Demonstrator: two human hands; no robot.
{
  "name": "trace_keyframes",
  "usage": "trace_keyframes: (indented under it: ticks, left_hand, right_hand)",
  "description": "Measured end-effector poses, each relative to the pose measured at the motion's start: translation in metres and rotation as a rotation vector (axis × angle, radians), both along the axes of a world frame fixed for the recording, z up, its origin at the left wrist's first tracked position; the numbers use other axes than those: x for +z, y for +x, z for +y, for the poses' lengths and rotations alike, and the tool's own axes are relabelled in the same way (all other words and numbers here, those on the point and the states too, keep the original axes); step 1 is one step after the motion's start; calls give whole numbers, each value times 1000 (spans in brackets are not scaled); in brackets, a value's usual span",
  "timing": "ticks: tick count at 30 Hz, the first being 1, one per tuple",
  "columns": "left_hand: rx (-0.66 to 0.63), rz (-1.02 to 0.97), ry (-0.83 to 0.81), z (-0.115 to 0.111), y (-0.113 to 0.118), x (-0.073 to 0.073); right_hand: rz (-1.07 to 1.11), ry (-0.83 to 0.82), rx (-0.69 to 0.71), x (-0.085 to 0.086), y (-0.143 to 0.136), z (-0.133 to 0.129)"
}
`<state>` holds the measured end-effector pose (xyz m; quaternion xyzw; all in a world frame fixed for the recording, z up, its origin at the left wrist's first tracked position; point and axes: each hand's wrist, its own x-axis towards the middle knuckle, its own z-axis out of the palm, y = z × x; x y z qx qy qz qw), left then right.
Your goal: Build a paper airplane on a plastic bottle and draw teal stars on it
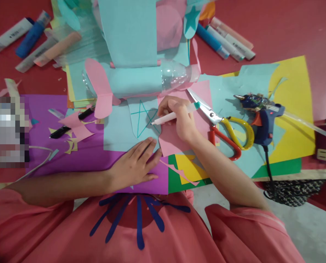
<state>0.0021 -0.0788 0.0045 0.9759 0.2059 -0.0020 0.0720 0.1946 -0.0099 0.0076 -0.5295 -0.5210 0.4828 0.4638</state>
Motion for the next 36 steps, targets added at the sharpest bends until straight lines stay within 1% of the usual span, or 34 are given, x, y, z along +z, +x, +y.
trace_keyframes:
  ticks: [4,9,13,19,25,33,36]
  left_hand:
    - [-1,-2,33,0,0,-1]
    - [6,-8,56,-1,1,-1]
    - [11,-30,62,0,0,-1]
    - [14,-24,75,-1,0,-1]
    - [16,-30,83,-1,1,-1]
    - [18,-2,-13,0,1,0]
    - [17,-13,-9,0,1,0]
  right_hand:
    - [23,-3,41,-4,-4,-1]
    - [-171,49,137,1,-6,-1]
    - [-231,82,206,1,-8,-1]
    - [-224,78,226,-5,-8,-1]
    - [-239,81,253,-6,-8,0]
    - [-257,80,278,-3,-7,1]
    - [-259,88,280,-2,-6,1]
